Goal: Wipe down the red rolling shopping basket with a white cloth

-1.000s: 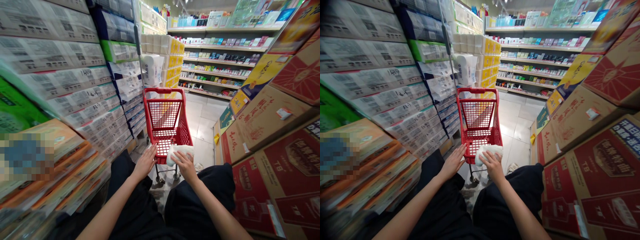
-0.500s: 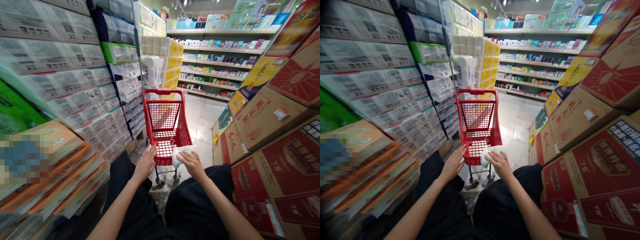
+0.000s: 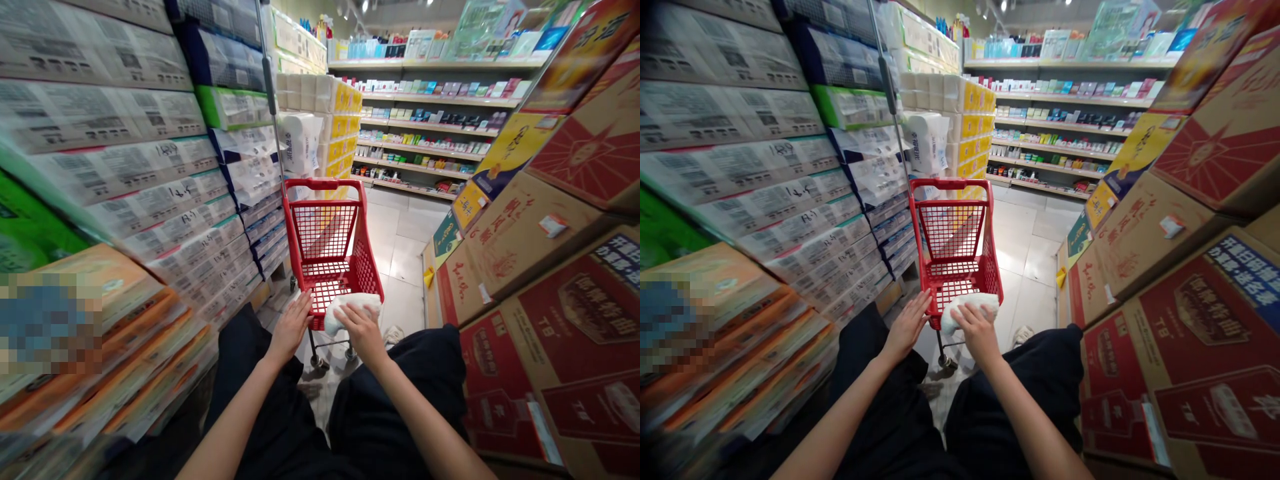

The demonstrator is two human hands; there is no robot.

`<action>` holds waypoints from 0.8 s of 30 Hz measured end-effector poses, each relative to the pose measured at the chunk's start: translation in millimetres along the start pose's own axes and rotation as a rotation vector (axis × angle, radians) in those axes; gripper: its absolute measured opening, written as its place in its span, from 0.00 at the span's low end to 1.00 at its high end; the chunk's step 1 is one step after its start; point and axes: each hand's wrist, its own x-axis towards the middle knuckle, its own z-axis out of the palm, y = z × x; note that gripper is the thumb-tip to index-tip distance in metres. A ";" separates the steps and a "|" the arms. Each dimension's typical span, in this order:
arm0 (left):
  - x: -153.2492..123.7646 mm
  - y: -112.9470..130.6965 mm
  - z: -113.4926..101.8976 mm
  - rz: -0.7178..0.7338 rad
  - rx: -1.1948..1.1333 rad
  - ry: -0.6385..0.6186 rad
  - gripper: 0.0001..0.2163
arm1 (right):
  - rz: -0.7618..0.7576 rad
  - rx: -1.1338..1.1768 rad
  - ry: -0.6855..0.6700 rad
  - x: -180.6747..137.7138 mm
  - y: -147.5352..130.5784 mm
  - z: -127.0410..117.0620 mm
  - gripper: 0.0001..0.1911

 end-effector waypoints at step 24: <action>-2.6 0.0 5.5 -0.022 -0.072 0.040 0.31 | -0.010 -0.132 0.038 -20.8 59.4 -28.6 0.19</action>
